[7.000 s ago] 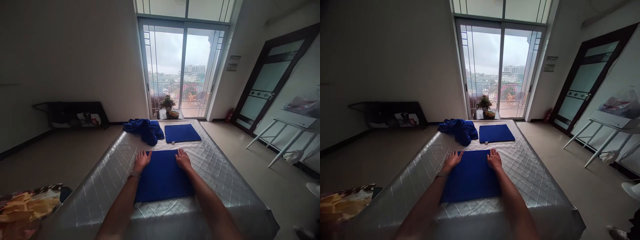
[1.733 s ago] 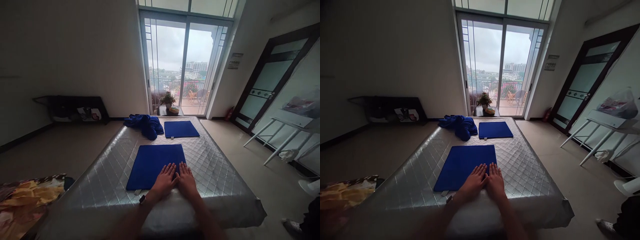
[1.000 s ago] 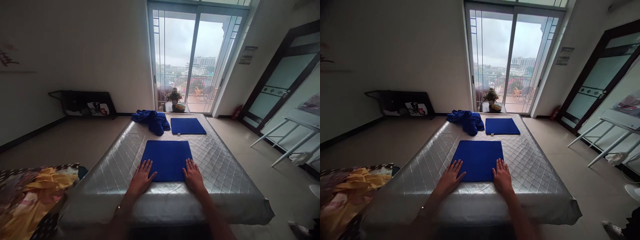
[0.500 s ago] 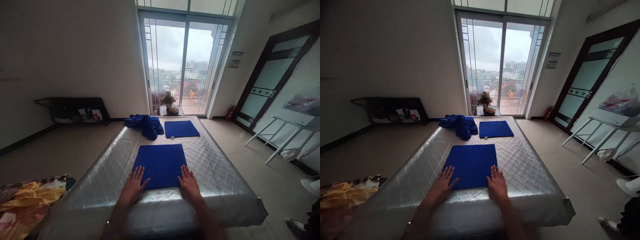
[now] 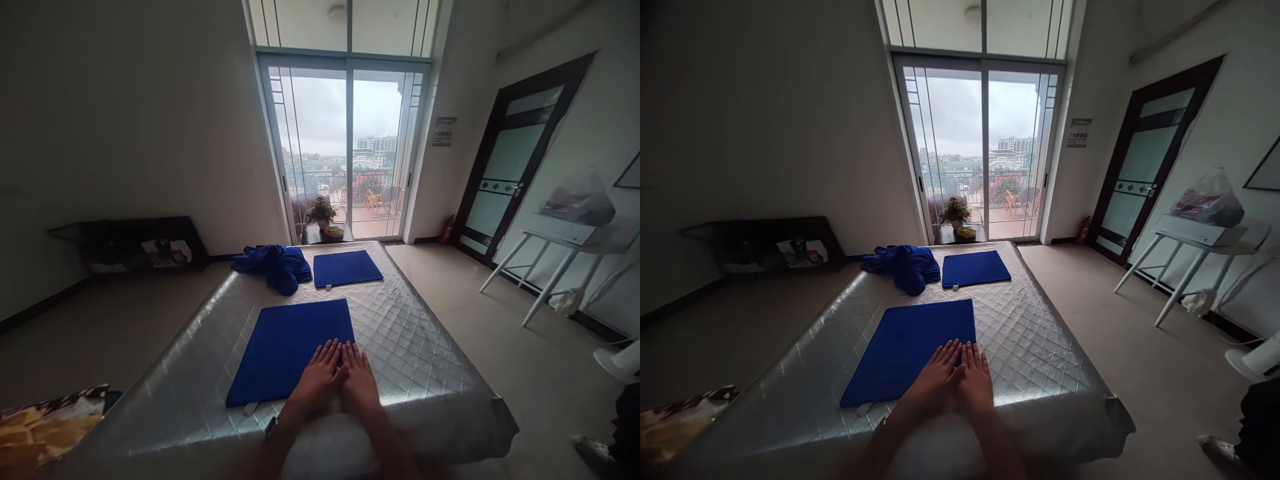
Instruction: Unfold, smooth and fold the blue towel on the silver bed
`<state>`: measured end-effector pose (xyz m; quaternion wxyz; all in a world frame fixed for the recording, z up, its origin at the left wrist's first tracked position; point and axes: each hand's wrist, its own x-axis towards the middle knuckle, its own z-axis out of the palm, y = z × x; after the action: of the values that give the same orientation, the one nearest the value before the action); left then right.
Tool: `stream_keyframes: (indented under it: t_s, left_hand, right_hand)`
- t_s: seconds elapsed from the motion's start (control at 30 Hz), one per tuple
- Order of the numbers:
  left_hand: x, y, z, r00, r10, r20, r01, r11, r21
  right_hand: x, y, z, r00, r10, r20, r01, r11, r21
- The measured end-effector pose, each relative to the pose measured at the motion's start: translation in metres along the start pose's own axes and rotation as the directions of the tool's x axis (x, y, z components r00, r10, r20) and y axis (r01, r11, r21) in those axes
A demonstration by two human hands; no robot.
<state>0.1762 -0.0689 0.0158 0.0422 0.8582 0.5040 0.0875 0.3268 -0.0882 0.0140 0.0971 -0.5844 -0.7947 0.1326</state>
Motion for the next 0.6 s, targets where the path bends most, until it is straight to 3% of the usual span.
stream_keyframes:
  t_s: [0.2, 0.4, 0.5, 0.6]
  left_hand:
    - [-0.032, -0.036, -0.009, 0.985, -0.163, 0.063, 0.162, 0.987, 0.010]
    - [-0.095, -0.093, -0.031, 0.872, -0.484, 0.080, 0.477, 0.874, 0.089]
    - [-0.115, -0.103, -0.040, 0.843, -0.531, 0.078, 0.524, 0.846, 0.102]
    - [-0.119, -0.100, -0.044, 0.841, -0.532, 0.094, 0.525, 0.846, 0.091]
  right_hand:
    - [0.001, -0.003, -0.003, 0.998, 0.049, -0.035, -0.048, 0.998, 0.040]
    - [-0.001, -0.006, -0.008, 0.998, 0.062, -0.023, -0.062, 0.998, 0.020]
    - [-0.001, -0.009, -0.014, 0.996, 0.094, 0.010, -0.094, 0.996, -0.011]
    - [-0.001, -0.011, -0.017, 0.993, 0.115, 0.027, -0.114, 0.993, -0.038]
